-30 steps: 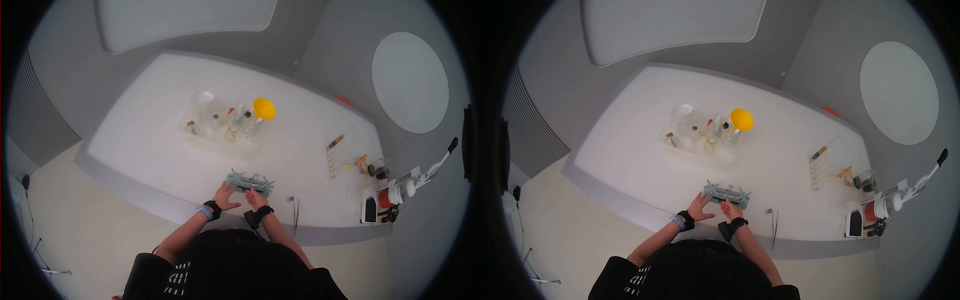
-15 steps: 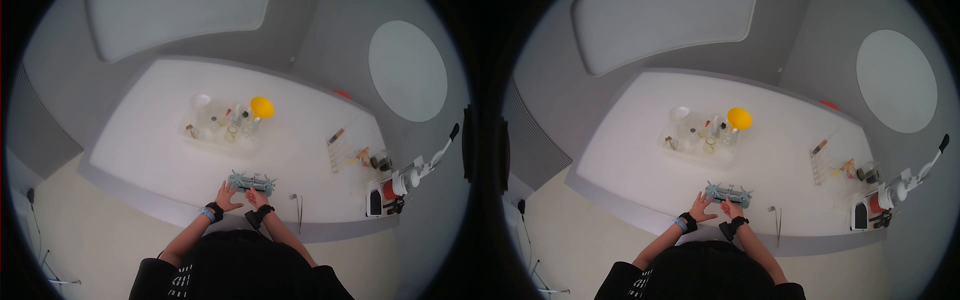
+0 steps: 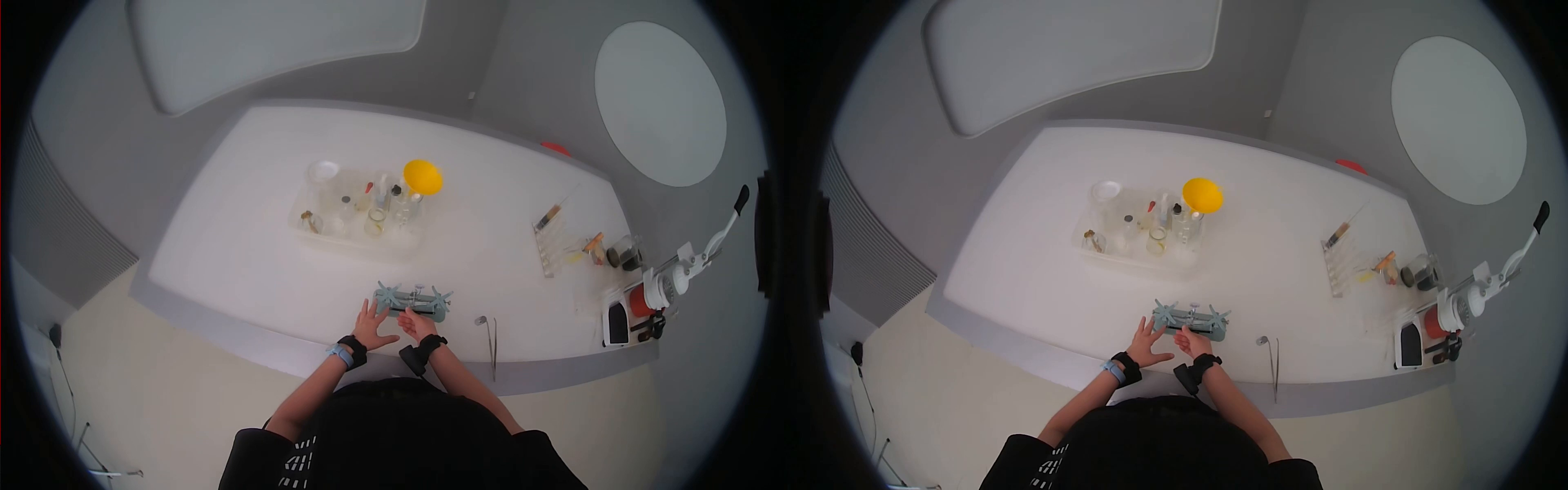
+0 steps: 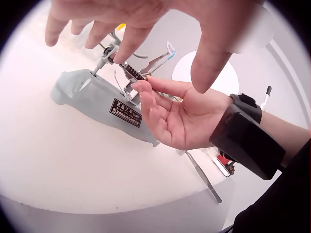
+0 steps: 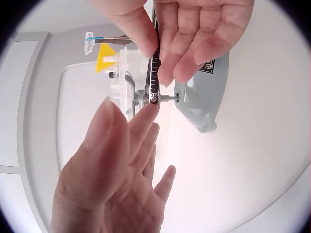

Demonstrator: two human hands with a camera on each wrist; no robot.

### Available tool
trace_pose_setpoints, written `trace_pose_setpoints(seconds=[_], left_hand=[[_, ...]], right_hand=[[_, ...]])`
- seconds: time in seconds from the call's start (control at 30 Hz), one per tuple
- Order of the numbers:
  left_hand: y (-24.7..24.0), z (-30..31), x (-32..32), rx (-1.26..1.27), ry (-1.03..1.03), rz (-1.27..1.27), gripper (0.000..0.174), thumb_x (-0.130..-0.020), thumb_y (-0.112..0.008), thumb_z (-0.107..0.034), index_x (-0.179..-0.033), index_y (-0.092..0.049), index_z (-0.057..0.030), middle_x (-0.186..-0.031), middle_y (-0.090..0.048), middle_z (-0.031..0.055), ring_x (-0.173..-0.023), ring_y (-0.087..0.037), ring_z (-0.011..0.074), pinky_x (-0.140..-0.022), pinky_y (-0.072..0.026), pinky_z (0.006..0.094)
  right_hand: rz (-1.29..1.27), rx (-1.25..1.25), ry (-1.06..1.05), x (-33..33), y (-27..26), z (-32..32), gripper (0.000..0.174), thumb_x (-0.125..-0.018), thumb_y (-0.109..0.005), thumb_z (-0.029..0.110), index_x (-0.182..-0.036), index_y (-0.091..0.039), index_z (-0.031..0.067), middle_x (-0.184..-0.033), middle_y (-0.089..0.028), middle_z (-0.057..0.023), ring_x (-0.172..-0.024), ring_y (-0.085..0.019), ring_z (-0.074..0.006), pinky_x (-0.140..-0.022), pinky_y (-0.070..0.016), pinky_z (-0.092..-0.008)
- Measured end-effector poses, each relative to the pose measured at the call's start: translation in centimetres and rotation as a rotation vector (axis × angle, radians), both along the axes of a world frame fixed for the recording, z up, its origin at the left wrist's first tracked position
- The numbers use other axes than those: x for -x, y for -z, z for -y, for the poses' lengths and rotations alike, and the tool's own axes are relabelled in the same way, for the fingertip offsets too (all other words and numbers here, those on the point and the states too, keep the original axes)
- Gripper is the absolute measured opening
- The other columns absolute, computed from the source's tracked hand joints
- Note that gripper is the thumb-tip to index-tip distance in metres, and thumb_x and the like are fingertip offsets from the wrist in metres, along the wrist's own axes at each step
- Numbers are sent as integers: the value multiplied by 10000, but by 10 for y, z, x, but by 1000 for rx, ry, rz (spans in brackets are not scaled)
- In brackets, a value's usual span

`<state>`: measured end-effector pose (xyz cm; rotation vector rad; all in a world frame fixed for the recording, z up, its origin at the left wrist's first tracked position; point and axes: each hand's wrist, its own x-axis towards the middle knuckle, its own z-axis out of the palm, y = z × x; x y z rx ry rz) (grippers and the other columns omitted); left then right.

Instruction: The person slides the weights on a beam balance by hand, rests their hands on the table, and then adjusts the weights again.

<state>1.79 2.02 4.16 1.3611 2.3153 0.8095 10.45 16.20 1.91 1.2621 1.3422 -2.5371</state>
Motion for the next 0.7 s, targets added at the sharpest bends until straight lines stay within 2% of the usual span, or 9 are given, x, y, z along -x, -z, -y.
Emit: trace_pose_setpoints(seconds=[0.57,0.63,0.7], left_hand=[[12,-1,2,-67,-2,-19,763,-558,-585,-526,-1123,-388,-52,-1202,-169,285,-1125,-58,457,-897,-157,493],[15,-1,3,-39,0,-13,777,-541,-586,-536,-1150,-367,-106,-1243,-114,245,-1141,-25,437,-891,-163,492],[17,-1,4,-42,6,-22,781,-541,-586,-537,-1153,-363,-107,-1242,-117,247,-1140,-26,439,-890,-168,492]], right_hand=[[-11,-6,-2,2,5,1,378,-729,-522,359,-896,-532,20,-832,-558,-69,-744,-531,-122,-634,-410,-193],[-9,1,23,2,4,1,374,-722,-528,363,-885,-545,26,-824,-572,-64,-714,-545,-120,-597,-410,-187],[-10,-2,16,2,4,1,376,-721,-529,364,-885,-545,26,-822,-572,-65,-715,-545,-121,-596,-410,-187]])
